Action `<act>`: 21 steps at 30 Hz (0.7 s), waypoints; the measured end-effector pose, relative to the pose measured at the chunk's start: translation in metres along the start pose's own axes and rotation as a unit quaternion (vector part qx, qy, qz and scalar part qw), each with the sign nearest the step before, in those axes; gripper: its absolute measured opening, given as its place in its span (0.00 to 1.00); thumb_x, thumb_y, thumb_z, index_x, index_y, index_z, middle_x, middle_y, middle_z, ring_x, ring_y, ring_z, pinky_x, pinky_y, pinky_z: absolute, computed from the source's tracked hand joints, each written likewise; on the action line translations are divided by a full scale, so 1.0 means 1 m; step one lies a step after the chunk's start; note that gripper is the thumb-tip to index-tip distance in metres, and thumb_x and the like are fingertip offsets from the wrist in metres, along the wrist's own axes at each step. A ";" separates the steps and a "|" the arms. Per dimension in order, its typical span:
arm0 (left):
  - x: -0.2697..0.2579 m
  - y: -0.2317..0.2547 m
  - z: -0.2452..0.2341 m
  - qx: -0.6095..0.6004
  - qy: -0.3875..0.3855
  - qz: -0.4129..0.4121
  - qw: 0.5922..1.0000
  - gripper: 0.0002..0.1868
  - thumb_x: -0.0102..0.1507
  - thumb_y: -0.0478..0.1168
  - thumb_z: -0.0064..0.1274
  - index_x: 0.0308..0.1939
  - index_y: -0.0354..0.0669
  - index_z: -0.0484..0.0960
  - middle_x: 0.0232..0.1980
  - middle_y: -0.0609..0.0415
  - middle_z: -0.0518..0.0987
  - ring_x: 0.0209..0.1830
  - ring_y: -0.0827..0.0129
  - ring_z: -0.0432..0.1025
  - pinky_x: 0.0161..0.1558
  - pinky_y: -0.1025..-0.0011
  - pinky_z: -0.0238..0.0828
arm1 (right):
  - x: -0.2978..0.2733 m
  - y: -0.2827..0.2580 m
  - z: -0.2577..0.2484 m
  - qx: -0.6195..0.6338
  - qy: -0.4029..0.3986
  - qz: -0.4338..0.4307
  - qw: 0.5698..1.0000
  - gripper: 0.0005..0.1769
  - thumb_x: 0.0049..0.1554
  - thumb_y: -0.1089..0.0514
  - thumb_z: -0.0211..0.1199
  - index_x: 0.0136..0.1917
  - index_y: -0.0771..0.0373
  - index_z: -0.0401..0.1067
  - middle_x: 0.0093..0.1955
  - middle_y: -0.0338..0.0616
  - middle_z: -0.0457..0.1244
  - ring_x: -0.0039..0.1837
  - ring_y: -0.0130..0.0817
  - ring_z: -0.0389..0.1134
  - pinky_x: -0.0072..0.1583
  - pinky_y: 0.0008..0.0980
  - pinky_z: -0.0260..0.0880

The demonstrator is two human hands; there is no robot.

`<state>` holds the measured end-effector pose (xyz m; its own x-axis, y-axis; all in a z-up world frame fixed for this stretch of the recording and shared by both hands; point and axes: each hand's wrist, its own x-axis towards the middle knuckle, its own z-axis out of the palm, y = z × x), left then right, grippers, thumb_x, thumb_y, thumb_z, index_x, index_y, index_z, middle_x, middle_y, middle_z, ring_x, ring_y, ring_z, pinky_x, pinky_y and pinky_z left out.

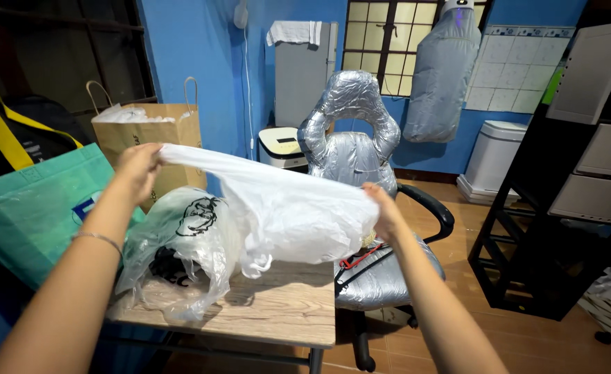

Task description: The person unpacks various items from plastic bags on a wooden table. They remove a white cloth, a green item, and a black plastic-wrapped object, placing them on the table. The person also handles a clear plastic bag and a brown paper bag.

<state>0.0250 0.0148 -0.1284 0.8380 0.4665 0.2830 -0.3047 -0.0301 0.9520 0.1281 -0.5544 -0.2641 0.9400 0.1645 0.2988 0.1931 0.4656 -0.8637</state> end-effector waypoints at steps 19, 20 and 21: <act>-0.140 -0.100 0.104 0.190 -0.064 0.200 0.959 0.12 0.65 0.33 0.45 0.50 0.32 0.76 0.37 0.44 0.85 0.28 0.60 0.82 0.33 0.67 0.79 | -0.135 0.112 0.088 -0.451 0.199 -0.347 0.798 0.54 0.43 0.41 0.74 0.71 0.69 0.52 0.68 0.61 0.49 0.70 0.56 0.49 0.70 0.50 0.44; -0.133 -0.096 0.106 0.153 -0.066 0.159 0.973 0.12 0.66 0.33 0.44 0.50 0.31 0.76 0.38 0.44 0.85 0.29 0.60 0.81 0.33 0.67 0.79 | -0.142 0.120 0.088 -0.510 0.163 -0.371 0.759 0.61 0.36 0.40 0.79 0.70 0.71 0.51 0.65 0.62 0.49 0.69 0.58 0.48 0.68 0.52 0.42; -0.127 -0.094 0.107 0.118 -0.069 0.117 0.984 0.12 0.66 0.34 0.42 0.50 0.31 0.76 0.39 0.43 0.84 0.31 0.59 0.81 0.33 0.67 0.80 | -0.145 0.128 0.085 -0.531 0.146 -0.286 0.784 0.55 0.39 0.43 0.79 0.70 0.64 0.54 0.66 0.58 0.51 0.68 0.54 0.50 0.68 0.49 0.47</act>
<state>-0.0044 -0.1365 -0.2415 0.8164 0.2984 0.4944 -0.3956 -0.3346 0.8553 -0.0073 -0.4443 -0.3835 0.6082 -0.0858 0.7891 0.5866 -0.6211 -0.5197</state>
